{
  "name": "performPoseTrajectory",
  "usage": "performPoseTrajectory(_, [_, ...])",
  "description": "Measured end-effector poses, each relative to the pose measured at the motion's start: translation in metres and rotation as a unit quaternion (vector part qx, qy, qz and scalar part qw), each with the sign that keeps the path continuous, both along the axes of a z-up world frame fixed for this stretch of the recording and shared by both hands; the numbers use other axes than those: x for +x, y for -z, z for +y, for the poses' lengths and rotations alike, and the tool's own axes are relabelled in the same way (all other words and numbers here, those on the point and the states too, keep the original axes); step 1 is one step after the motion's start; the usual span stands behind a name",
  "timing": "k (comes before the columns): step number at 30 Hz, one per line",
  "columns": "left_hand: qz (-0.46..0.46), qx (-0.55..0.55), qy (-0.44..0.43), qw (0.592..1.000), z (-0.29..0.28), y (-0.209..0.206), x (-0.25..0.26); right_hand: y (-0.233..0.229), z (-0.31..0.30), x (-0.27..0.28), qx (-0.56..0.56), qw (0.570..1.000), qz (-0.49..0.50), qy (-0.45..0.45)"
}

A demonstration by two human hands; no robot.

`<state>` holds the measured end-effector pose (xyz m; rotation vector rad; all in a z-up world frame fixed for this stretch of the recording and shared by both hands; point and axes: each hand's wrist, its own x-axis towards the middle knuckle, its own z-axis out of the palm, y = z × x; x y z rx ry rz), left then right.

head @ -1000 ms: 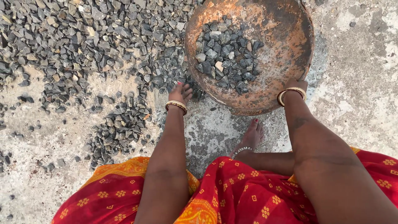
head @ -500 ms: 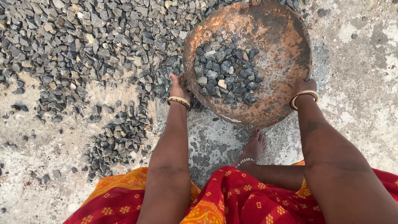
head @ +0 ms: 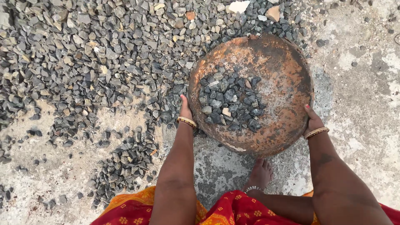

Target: The person sits on a concrete surface and uses both hands to pick up small dark rocks from the ground. They gather the rocks into a pile and then transfer them into a large, round, rusty metal pan placed nearby.

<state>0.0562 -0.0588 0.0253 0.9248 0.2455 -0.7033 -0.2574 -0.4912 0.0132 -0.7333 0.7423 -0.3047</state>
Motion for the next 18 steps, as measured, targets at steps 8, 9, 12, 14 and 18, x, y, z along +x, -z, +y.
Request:
performPoseTrajectory(8, [-0.022,0.029,-0.009,0.999,-0.015,0.055,0.027,0.008,0.000,0.005,-0.003,0.999,-0.030,0.011])
performPoseTrajectory(9, [0.004,0.052,-0.013,0.999,-0.015,0.049,0.024,0.004,0.002,0.006,0.014,0.999,-0.039,0.005])
performPoseTrajectory(12, [-0.032,0.063,-0.006,0.997,-0.018,0.027,0.014,-0.003,-0.010,0.006,-0.039,0.999,-0.016,-0.011])
performPoseTrajectory(14, [-0.023,0.016,-0.004,1.000,-0.016,0.007,0.004,-0.026,-0.026,0.011,-0.045,0.997,-0.042,-0.035])
performPoseTrajectory(18, [-0.050,-0.004,-0.026,0.998,0.004,-0.001,-0.024,-0.083,-0.048,0.018,-0.054,0.992,-0.036,-0.109])
